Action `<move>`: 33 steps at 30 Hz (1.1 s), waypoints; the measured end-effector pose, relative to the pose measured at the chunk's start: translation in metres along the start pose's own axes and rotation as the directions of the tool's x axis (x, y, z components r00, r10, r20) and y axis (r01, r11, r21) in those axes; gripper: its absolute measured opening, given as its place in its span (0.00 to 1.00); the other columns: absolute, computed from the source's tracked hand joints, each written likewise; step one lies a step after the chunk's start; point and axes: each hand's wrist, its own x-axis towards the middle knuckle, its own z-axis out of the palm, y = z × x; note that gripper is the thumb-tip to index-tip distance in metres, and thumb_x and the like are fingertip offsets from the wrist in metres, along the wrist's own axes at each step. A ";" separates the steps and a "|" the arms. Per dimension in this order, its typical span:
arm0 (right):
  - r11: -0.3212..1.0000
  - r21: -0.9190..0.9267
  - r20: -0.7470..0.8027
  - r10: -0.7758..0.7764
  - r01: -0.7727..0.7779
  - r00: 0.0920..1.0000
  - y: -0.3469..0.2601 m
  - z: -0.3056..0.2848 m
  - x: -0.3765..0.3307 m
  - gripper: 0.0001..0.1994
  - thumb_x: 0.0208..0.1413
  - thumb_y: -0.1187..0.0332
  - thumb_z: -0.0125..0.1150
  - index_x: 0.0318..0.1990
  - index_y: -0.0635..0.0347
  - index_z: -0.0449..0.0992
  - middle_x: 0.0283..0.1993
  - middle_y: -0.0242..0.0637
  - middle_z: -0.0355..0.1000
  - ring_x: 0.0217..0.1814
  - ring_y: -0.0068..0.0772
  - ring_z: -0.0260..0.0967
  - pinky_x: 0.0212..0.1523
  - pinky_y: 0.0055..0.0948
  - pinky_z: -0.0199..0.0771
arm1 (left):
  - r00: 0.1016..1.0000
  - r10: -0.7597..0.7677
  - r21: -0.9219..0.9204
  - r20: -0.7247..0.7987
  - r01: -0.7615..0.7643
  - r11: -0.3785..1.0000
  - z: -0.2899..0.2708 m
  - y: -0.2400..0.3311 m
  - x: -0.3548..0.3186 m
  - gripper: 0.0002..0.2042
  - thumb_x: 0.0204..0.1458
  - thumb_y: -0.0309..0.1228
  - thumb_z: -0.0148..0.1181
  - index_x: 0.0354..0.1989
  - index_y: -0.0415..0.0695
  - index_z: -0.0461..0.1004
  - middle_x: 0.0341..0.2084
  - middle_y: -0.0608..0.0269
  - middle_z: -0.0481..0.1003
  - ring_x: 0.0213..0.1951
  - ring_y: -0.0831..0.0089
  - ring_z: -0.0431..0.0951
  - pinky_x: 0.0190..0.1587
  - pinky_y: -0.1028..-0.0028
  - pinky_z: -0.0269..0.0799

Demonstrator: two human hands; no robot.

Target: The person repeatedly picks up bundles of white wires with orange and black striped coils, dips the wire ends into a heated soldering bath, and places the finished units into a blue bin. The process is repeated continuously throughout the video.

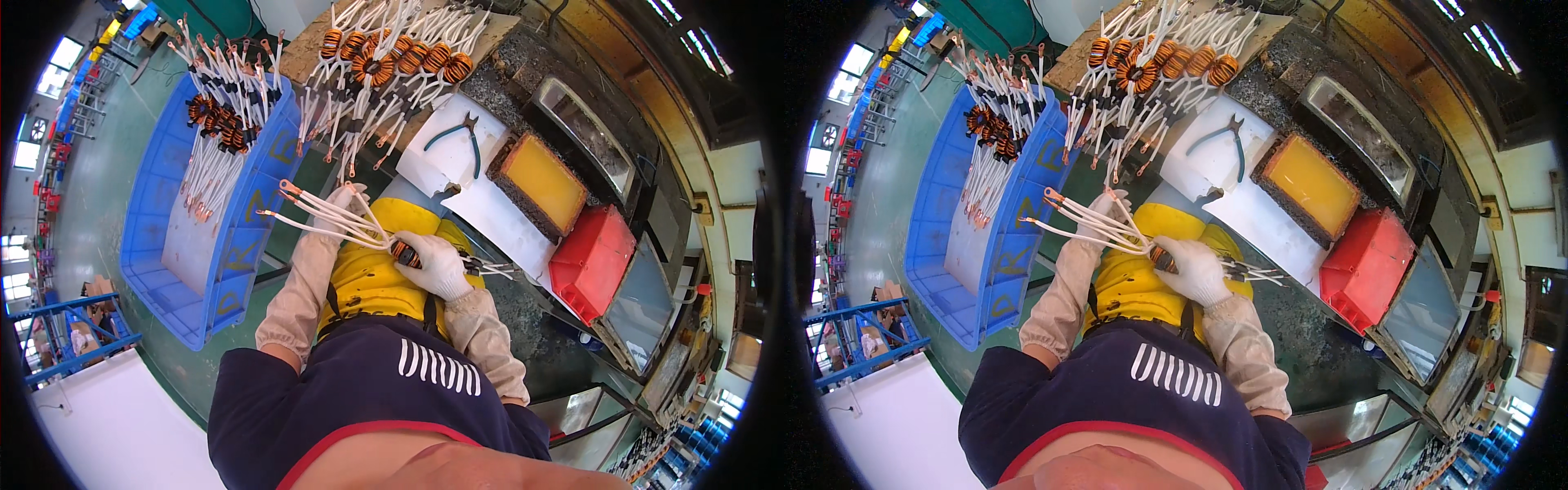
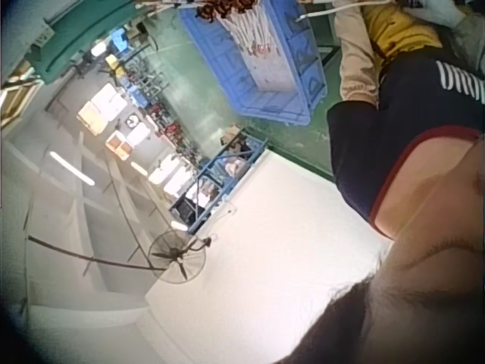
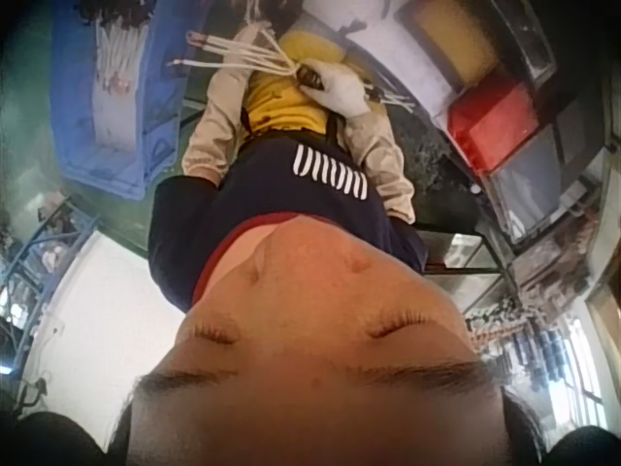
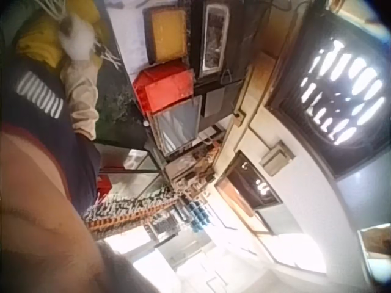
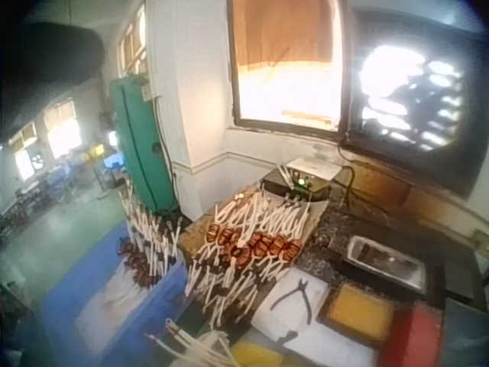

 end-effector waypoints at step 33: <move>1.000 0.021 0.026 0.020 -0.020 0.999 -0.002 -0.002 0.004 0.25 0.41 0.63 0.68 0.51 0.51 0.73 0.37 0.44 0.75 0.42 0.48 0.73 0.43 0.41 0.72 | 0.960 -0.278 0.016 -0.022 0.278 0.960 -0.016 -0.007 0.010 0.20 0.57 0.51 0.57 0.35 0.42 0.75 0.18 0.72 0.67 0.20 0.79 0.67 0.24 0.77 0.66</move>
